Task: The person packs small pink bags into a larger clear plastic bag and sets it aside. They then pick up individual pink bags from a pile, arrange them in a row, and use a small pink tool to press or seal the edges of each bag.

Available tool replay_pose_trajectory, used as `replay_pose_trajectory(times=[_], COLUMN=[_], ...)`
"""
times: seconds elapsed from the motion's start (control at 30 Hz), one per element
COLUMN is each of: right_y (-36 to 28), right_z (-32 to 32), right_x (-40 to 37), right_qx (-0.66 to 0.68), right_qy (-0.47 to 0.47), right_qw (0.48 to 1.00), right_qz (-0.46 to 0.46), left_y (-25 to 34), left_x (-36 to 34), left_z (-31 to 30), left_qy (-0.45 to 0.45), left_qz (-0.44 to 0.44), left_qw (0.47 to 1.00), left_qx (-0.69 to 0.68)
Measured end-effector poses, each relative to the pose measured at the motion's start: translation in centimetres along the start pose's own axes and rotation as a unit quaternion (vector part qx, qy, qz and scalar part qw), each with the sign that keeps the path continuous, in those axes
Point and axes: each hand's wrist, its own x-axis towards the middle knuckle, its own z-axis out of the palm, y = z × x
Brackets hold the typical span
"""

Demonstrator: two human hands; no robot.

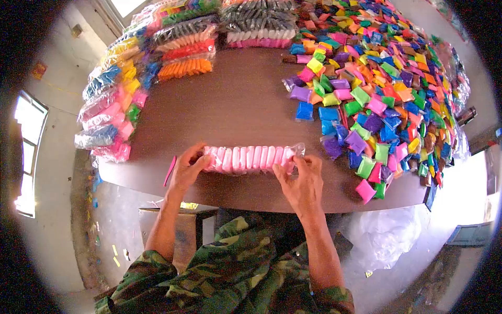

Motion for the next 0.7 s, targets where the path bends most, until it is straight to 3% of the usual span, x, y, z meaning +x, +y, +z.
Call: replay_pose_trajectory(times=[0.2,0.3,0.4,0.47,0.7], right_y=[-0.2,-1.4,-1.3,-1.2,0.4], right_z=[0.2,0.3,0.8,0.9,1.5], right_x=[1.1,1.3,1.1,0.9,0.6], right_qx=[-0.029,-0.055,-0.021,-0.006,0.022], right_qy=[-0.043,-0.046,-0.037,-0.03,0.024], right_qw=[0.998,0.996,0.997,0.997,0.999], right_qz=[0.022,0.046,0.066,0.072,-0.015], left_y=[2.2,2.5,2.1,2.6,1.8], left_x=[-0.9,-1.1,-1.1,-1.4,-1.2], left_z=[1.3,1.3,1.6,1.8,2.2], left_qy=[0.046,0.031,0.055,0.046,0.056], left_qz=[0.048,0.031,0.068,0.042,0.073], left_qw=[0.989,0.984,0.983,0.989,0.987], left_qx=[0.134,0.172,0.163,0.134,0.13])
